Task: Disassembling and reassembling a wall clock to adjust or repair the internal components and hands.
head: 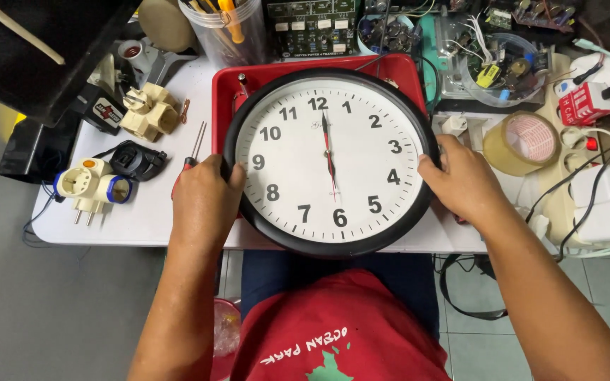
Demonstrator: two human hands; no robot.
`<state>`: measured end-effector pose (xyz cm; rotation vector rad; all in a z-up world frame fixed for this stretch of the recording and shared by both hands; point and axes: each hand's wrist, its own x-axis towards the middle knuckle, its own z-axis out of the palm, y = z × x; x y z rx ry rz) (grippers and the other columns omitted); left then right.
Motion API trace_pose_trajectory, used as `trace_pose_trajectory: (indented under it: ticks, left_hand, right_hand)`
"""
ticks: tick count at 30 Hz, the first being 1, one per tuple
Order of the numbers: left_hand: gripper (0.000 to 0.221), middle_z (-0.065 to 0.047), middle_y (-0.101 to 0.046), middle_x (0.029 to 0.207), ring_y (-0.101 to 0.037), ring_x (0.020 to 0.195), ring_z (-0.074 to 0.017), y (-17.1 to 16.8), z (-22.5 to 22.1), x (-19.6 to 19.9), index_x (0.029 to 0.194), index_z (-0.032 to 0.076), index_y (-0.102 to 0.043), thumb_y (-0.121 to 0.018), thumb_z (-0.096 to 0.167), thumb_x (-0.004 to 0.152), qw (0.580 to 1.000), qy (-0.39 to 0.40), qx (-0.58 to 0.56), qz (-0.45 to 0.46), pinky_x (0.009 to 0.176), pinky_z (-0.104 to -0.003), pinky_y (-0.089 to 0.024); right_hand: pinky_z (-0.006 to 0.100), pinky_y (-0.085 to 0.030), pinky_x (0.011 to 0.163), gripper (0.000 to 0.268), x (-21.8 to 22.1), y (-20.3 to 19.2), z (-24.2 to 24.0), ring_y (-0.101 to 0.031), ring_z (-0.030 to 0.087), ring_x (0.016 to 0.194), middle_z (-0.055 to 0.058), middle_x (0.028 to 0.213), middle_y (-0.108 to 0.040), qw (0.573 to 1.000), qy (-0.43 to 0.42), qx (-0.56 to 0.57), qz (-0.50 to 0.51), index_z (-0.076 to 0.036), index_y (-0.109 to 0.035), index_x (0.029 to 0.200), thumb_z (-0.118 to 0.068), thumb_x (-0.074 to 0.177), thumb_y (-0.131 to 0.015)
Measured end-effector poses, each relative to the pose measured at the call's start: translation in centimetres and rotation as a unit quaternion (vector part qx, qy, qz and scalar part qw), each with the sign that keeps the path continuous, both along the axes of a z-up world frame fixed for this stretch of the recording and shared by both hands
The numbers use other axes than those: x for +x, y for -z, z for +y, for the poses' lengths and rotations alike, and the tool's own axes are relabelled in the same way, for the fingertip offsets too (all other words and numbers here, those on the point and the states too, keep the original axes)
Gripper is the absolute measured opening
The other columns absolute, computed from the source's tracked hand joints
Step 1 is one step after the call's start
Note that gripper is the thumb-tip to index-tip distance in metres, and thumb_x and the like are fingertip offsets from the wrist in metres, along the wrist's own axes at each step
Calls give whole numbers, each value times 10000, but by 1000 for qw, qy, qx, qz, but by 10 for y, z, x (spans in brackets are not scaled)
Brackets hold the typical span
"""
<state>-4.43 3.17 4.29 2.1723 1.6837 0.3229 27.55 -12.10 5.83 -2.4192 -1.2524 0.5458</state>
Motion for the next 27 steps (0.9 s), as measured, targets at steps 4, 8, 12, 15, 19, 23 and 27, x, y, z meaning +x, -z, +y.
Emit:
trace_pose_trajectory:
  ticks: [4, 8, 12, 15, 19, 23, 27]
  left_hand:
    - [389, -259, -740, 829, -742, 823, -444, -18, -14, 2, 1107, -52, -746, -621, 294, 980, 999, -6, -1, -52, 744, -540, -590]
    - [382, -262, -732, 871, -746, 832, -421, -30, -17, 2, 1152, -75, -732, -626, 247, 975, 997, -15, 15, -74, 742, -550, -590]
    - [468, -284, -725, 886, -738, 862, -450, -17, 0, -3, 1176, -102, -694, -615, 312, 972, 993, -20, -41, -111, 737, -576, -573]
    - [664, -176, -760, 1080, -745, 1009, -338, -9, 4, -3, 1340, -23, -596, -660, 485, 917, 976, -39, -137, -162, 832, -521, -572]
    - [531, -219, -693, 985, -684, 869, -298, -23, -13, 5, 1282, -123, -551, -686, 245, 924, 869, -49, -230, -436, 757, -471, -591]
    - [398, -214, -704, 1085, -687, 879, -254, -26, -19, 8, 1234, -86, -557, -658, 170, 946, 770, -66, -290, -564, 735, -409, -620]
    - [383, -227, -732, 1155, -755, 868, -249, -11, -20, 3, 1209, -44, -552, -660, 209, 942, 740, -40, -295, -603, 624, -318, -631]
  right_hand:
    - [524, -537, 861, 613, -8, -9, -5, -699, 421, 1008, 311, 1023, -714, 998, 15, 12, 55, 23, -499, 1508, -297, 992, -581]
    - [476, -546, 797, 638, -2, -3, -7, -703, 361, 905, 252, 917, -718, 996, 20, 29, 84, -10, -485, 1539, -279, 973, -606]
    - [477, -546, 808, 637, -1, -5, -4, -711, 349, 951, 254, 1003, -734, 995, 24, 27, 97, -51, -505, 1542, -301, 968, -620]
    - [456, -560, 798, 638, -3, -7, -4, -719, 322, 967, 249, 1081, -732, 992, 31, 23, 120, -63, -485, 1558, -325, 989, -607]
    - [438, -573, 811, 632, -4, -12, -8, -722, 320, 997, 257, 1131, -722, 984, 35, 42, 168, -52, -458, 1568, -307, 1005, -590]
    - [439, -576, 824, 565, 1, -7, -12, -702, 299, 963, 251, 1072, -717, 964, 21, 134, 231, -5, -436, 1560, -191, 1039, -552]
    - [392, -585, 713, 509, 15, 6, -26, -681, 271, 860, 234, 1039, -698, 941, -1, 229, 249, -56, -482, 1545, -161, 1054, -560]
